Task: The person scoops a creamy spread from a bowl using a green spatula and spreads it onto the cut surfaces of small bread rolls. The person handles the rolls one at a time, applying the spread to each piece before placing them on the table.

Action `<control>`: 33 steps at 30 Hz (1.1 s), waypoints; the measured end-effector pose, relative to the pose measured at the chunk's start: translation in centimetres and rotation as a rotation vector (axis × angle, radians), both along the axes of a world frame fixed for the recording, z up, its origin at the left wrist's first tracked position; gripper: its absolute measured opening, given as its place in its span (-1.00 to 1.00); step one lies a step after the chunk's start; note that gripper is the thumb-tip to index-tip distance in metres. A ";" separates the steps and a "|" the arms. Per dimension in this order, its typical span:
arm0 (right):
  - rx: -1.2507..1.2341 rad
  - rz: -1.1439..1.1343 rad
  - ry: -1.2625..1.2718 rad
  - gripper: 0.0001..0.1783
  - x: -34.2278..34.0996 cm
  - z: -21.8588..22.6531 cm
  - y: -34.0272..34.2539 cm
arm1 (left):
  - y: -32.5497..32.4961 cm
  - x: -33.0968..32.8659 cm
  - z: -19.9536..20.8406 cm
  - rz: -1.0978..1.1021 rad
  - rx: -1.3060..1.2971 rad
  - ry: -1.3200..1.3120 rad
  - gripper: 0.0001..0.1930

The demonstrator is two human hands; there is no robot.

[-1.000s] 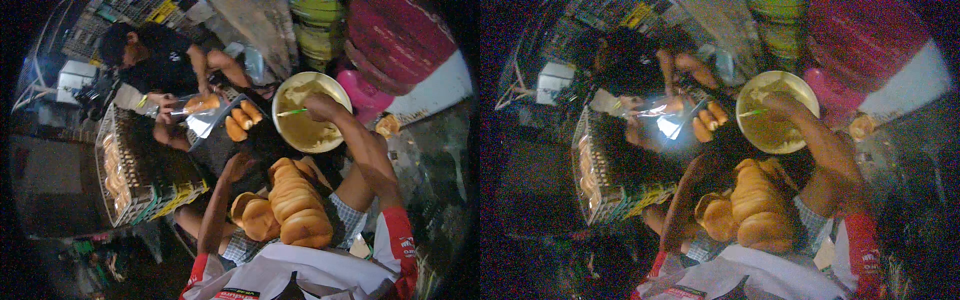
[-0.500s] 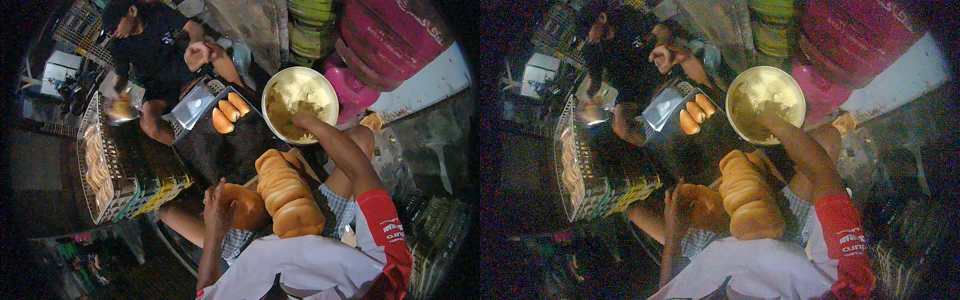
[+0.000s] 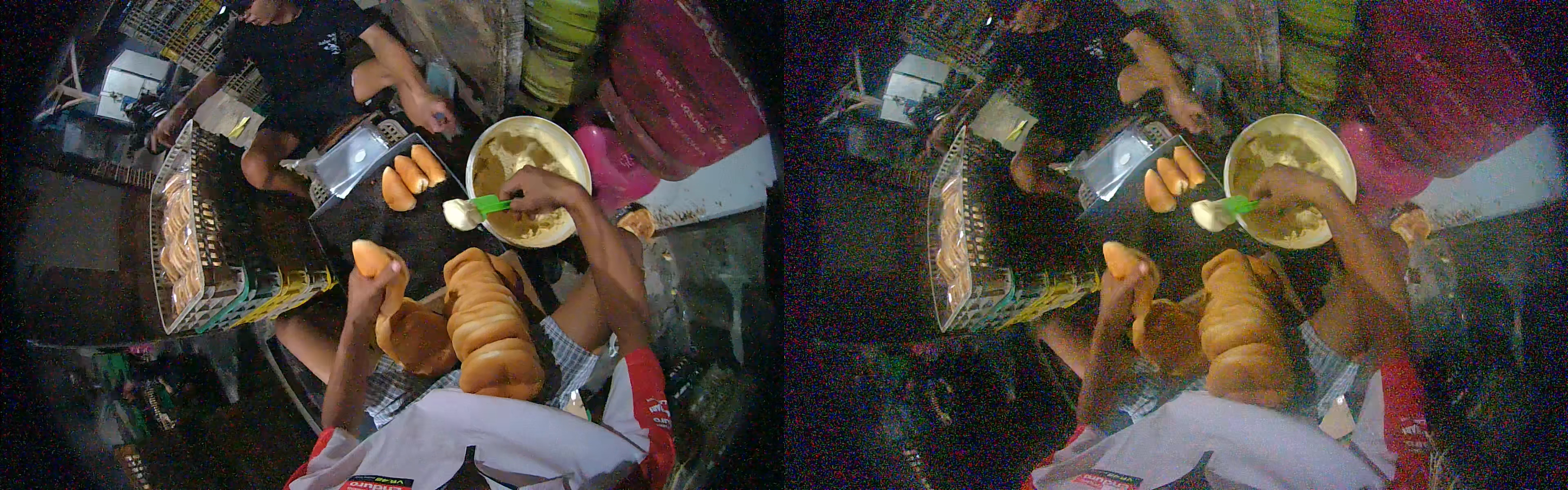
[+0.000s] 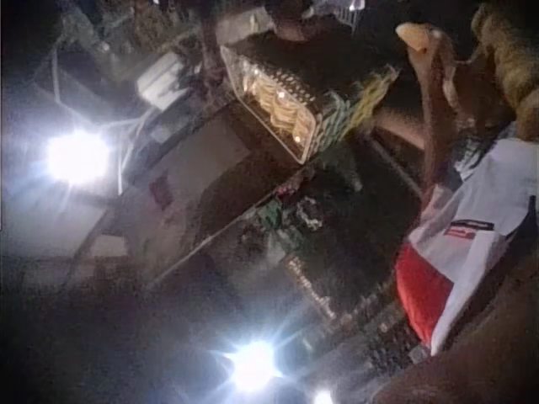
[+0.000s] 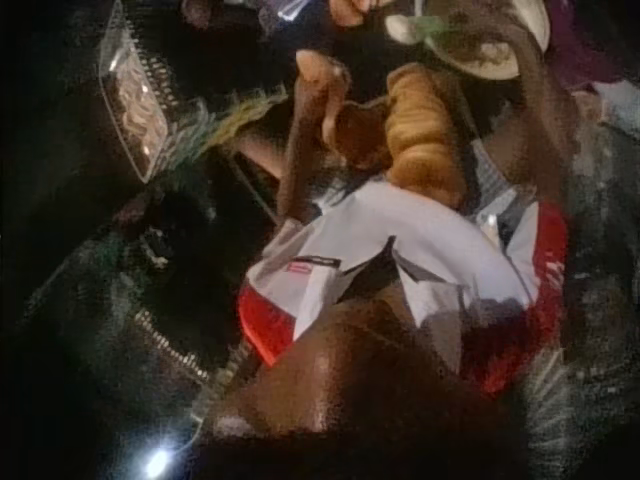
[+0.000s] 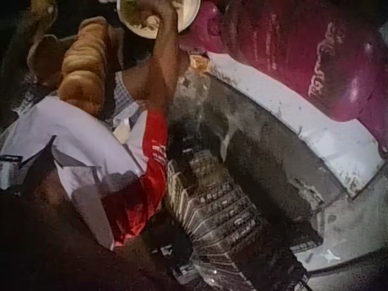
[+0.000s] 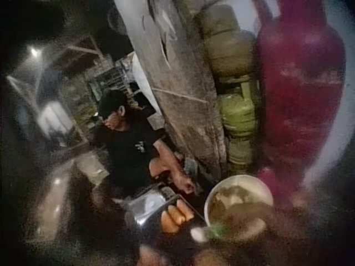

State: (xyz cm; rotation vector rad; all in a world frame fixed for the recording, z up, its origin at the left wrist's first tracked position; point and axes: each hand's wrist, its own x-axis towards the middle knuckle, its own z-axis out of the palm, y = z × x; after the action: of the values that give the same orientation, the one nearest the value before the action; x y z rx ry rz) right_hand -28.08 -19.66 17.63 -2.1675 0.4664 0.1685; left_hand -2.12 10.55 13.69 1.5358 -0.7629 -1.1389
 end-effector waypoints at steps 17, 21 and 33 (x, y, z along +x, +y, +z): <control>-0.842 0.170 -0.448 -0.62 5.1 -5.1 7.8 | -5.3 -2.5 -4.4 0.472 -0.013 0.909 -0.39; -0.931 0.207 -0.493 -0.63 5.2 -4.7 7.8 | -4.2 -2.8 -4.7 0.469 -0.189 0.863 -0.50; -0.664 -0.016 -0.369 -0.71 6.4 -3.5 5.1 | 1.8 12.7 -14.9 0.424 -0.197 0.139 -0.58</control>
State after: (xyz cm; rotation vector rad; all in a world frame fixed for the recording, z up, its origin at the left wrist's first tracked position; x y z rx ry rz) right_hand -21.68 -14.56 14.17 -2.7560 0.3524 -0.4524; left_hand 10.54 12.33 -1.22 1.3540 -0.4143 -0.8177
